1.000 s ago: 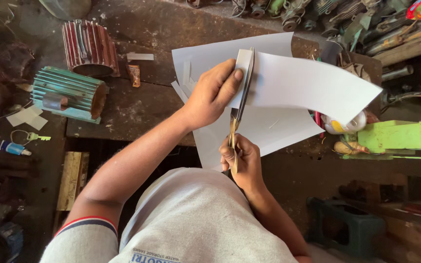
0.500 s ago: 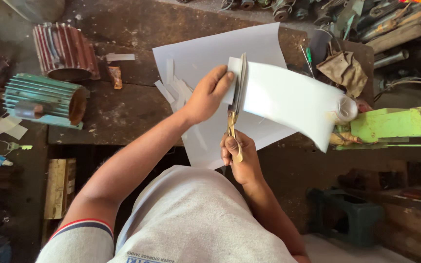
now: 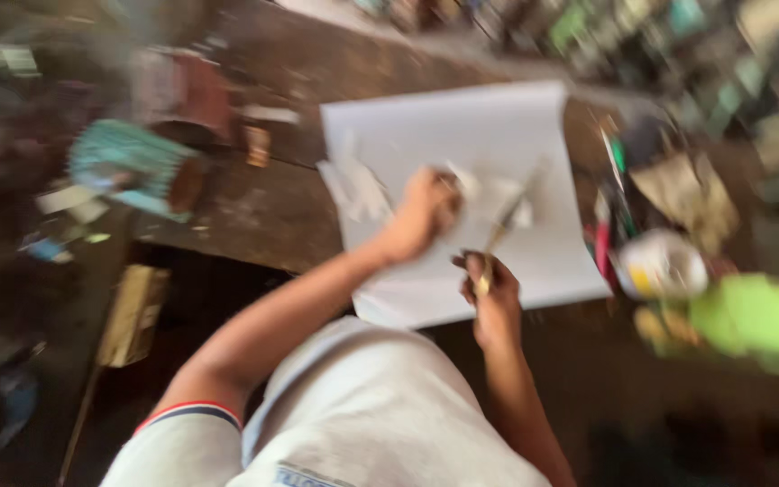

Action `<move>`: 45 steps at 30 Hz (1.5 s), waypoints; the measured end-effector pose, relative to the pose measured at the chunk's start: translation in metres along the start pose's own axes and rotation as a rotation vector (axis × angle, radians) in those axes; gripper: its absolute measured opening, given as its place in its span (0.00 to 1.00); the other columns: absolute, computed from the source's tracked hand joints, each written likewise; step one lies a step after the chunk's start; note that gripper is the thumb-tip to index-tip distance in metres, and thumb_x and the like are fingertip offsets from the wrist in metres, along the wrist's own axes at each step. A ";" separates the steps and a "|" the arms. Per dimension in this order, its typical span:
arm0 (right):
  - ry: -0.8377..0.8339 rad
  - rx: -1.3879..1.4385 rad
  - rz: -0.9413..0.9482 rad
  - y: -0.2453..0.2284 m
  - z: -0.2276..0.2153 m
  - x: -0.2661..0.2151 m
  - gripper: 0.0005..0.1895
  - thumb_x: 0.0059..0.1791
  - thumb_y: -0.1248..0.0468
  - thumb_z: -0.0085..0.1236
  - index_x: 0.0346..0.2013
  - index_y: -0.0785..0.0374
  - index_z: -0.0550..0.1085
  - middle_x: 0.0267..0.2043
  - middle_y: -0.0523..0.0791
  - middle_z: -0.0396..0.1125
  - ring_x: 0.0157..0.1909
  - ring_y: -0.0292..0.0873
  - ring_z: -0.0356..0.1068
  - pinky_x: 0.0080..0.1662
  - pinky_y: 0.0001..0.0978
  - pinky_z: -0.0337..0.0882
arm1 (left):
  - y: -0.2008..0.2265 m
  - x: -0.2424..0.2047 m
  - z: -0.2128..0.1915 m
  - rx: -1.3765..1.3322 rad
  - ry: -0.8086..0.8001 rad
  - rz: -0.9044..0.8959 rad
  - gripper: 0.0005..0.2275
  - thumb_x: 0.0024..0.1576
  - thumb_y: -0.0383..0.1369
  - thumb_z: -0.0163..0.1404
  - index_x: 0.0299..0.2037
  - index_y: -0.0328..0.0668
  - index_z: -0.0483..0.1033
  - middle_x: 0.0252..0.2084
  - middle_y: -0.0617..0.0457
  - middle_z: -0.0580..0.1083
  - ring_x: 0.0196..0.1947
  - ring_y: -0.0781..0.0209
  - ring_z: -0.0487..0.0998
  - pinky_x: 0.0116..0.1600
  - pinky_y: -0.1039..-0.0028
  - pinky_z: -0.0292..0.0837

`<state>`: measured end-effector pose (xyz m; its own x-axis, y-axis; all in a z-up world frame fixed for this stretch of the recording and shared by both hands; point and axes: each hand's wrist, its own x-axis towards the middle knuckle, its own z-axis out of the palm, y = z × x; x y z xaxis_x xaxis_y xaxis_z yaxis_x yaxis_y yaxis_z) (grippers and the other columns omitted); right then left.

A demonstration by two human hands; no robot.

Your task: The person uses shears to cut a large white sheet of paper into narrow strips. They repeatedly trim the sheet, rotate it, and place the cut strips on the workbench. The process continues until the sheet is reduced to a small square.

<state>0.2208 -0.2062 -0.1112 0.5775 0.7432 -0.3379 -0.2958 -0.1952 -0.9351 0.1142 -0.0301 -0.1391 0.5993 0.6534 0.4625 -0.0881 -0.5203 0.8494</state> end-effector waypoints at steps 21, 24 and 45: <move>-0.608 0.205 0.144 -0.046 0.006 0.060 0.11 0.48 0.68 0.65 0.42 0.61 0.73 0.32 0.38 0.65 0.29 0.34 0.58 0.35 0.28 0.60 | 0.114 -0.028 -0.031 -0.165 0.174 -0.151 0.12 0.68 0.35 0.46 0.52 0.33 0.73 0.49 0.48 0.72 0.48 0.58 0.74 0.53 0.69 0.71; -0.664 0.225 0.182 -0.049 0.001 0.060 0.13 0.47 0.65 0.65 0.45 0.58 0.73 0.31 0.37 0.65 0.28 0.33 0.59 0.34 0.29 0.60 | 0.119 -0.029 -0.024 -0.495 0.131 -0.288 0.13 0.70 0.37 0.45 0.52 0.33 0.74 0.42 0.52 0.73 0.43 0.65 0.69 0.48 0.71 0.68; -0.461 0.185 -0.164 -0.082 0.009 0.008 0.11 0.48 0.66 0.68 0.42 0.66 0.76 0.34 0.44 0.71 0.30 0.36 0.65 0.33 0.27 0.63 | 0.192 0.015 -0.042 -0.240 0.208 -0.303 0.18 0.58 0.27 0.59 0.51 0.40 0.59 0.31 0.58 0.68 0.30 0.73 0.69 0.35 0.77 0.69</move>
<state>0.2428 -0.1780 -0.0359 0.2449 0.9672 -0.0677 -0.3835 0.0325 -0.9230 0.0733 -0.0971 0.0418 0.4558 0.8664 0.2040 -0.1306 -0.1616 0.9782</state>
